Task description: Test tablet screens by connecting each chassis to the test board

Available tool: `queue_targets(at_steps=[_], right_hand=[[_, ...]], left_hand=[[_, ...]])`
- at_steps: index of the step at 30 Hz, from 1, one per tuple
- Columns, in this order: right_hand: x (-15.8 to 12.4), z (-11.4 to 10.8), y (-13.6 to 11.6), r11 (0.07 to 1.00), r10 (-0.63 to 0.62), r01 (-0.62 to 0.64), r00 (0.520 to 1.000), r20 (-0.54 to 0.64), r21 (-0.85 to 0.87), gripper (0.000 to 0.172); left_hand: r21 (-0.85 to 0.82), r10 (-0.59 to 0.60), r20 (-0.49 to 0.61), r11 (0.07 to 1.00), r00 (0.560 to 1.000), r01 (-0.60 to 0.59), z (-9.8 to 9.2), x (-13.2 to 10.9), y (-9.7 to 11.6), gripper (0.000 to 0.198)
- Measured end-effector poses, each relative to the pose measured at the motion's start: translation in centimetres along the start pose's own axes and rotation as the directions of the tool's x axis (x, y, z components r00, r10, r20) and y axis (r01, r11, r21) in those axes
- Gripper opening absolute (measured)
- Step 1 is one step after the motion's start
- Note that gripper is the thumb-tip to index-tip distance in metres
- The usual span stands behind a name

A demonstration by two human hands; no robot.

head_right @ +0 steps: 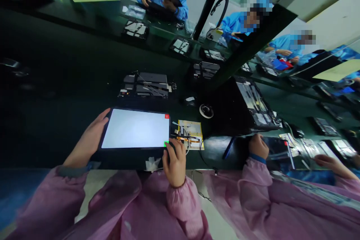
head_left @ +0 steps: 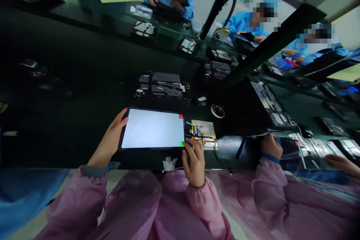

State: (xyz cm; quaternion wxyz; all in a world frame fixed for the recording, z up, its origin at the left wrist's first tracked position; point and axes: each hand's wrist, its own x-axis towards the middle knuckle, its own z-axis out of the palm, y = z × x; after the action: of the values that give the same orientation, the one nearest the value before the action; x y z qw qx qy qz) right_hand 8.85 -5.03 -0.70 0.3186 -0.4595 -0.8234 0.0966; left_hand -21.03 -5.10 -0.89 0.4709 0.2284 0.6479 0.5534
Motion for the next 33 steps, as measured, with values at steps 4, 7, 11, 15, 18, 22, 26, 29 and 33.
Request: queue_targets(at_steps=[4, 7, 11, 15, 18, 22, 26, 29, 33], right_hand=[[0.8, 1.1, -1.0, 0.994, -0.070, 0.064, 0.995, 0.068, 0.087, 0.031], [1.0, 2.2, -1.7, 0.985, -0.131, 0.118, 0.986, 0.100, 0.124, 0.031], [1.5, 3.6, -2.6, 0.974, -0.204, 0.183, 0.966, 0.162, 0.136, 0.030], [2.0, 3.9, -3.4, 0.964, -0.261, 0.246, 0.947, 0.186, 0.101, 0.029], [1.6, 3.2, -3.3, 0.970, -0.226, 0.212, 0.965, 0.131, 0.116, 0.030], [-0.3, 2.3, -2.1, 0.998, 0.043, -0.042, 0.999, -0.027, 0.054, 0.031], [-1.7, 2.6, -1.4, 0.992, 0.128, -0.128, 0.992, -0.008, 0.024, 0.034], [-2.3, 2.8, -1.5, 0.982, 0.170, -0.168, 0.985, -0.016, 0.089, 0.035], [-1.4, 1.2, -0.7, 0.977, 0.165, -0.166, 0.986, 0.015, 0.137, 0.032]], left_hand=[[0.584, 0.185, -0.010, 0.799, 0.983, -0.145, -0.5, 1.0, 0.3, 0.066], [0.785, 0.361, -0.002, 0.578, 0.933, -0.222, -0.6, 1.2, 0.5, 0.059], [0.785, 0.437, 0.044, 0.542, 0.899, -0.302, -1.4, 0.5, -0.3, 0.055], [0.653, 0.396, 0.034, 0.687, 0.918, -0.320, -3.1, -1.4, -2.4, 0.059], [0.578, 0.351, 0.091, 0.743, 0.932, -0.337, -3.9, -2.5, -3.5, 0.058], [0.636, 0.265, 0.099, 0.725, 0.959, -0.266, -3.6, -2.2, -3.0, 0.058], [0.708, 0.220, 0.085, 0.672, 0.972, -0.214, -2.3, -1.1, -1.7, 0.061], [0.619, 0.316, 0.046, 0.735, 0.948, -0.276, -1.4, -1.2, -1.2, 0.055], [0.416, 0.265, -0.012, 0.878, 0.964, -0.236, -0.6, -1.6, -0.6, 0.063]])
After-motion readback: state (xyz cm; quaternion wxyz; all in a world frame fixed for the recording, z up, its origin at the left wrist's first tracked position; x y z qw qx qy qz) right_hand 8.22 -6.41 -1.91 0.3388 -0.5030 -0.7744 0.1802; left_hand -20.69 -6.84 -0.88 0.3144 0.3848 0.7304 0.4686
